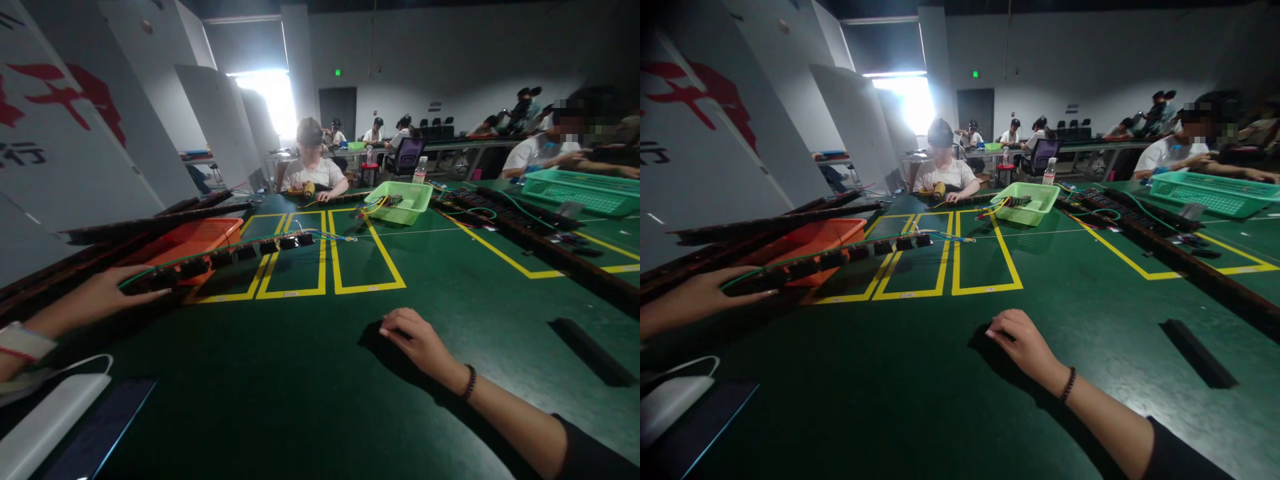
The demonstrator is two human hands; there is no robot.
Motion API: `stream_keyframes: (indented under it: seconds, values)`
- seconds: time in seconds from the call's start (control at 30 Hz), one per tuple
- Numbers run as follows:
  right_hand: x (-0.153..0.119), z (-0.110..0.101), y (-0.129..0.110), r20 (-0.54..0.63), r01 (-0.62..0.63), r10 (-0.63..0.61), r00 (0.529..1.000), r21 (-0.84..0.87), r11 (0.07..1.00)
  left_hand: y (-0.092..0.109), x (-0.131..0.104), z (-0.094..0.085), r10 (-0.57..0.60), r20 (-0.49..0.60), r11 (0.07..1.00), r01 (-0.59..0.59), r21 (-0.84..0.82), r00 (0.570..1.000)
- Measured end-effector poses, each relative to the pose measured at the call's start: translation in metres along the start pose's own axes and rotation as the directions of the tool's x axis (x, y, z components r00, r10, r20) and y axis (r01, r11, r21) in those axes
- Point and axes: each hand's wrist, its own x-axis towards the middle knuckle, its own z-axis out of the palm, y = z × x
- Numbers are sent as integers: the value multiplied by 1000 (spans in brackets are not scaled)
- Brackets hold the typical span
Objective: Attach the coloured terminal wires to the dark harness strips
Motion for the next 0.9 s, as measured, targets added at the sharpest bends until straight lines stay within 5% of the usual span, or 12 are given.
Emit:
stream_keyframes:
  seconds: [0.3,0.47,0.7,0.8,0.9]
  values:
    - [2,-1,5,-150,-85,75,986,-60,995,-14,-47,40,185,158,978,-166,-125,970]
    - [3,6,13,-21,-109,108,994,-133,985,-1,-44,45,238,141,970,-228,-89,961]
    - [5,8,9,131,62,-39,991,-175,983,-9,-22,50,245,180,969,-245,-26,953]
    - [6,7,6,121,63,-42,992,-172,983,14,-22,43,296,132,955,-291,-57,946]
    - [8,7,6,90,46,-32,995,-155,987,67,-32,38,425,118,904,-413,-111,898]
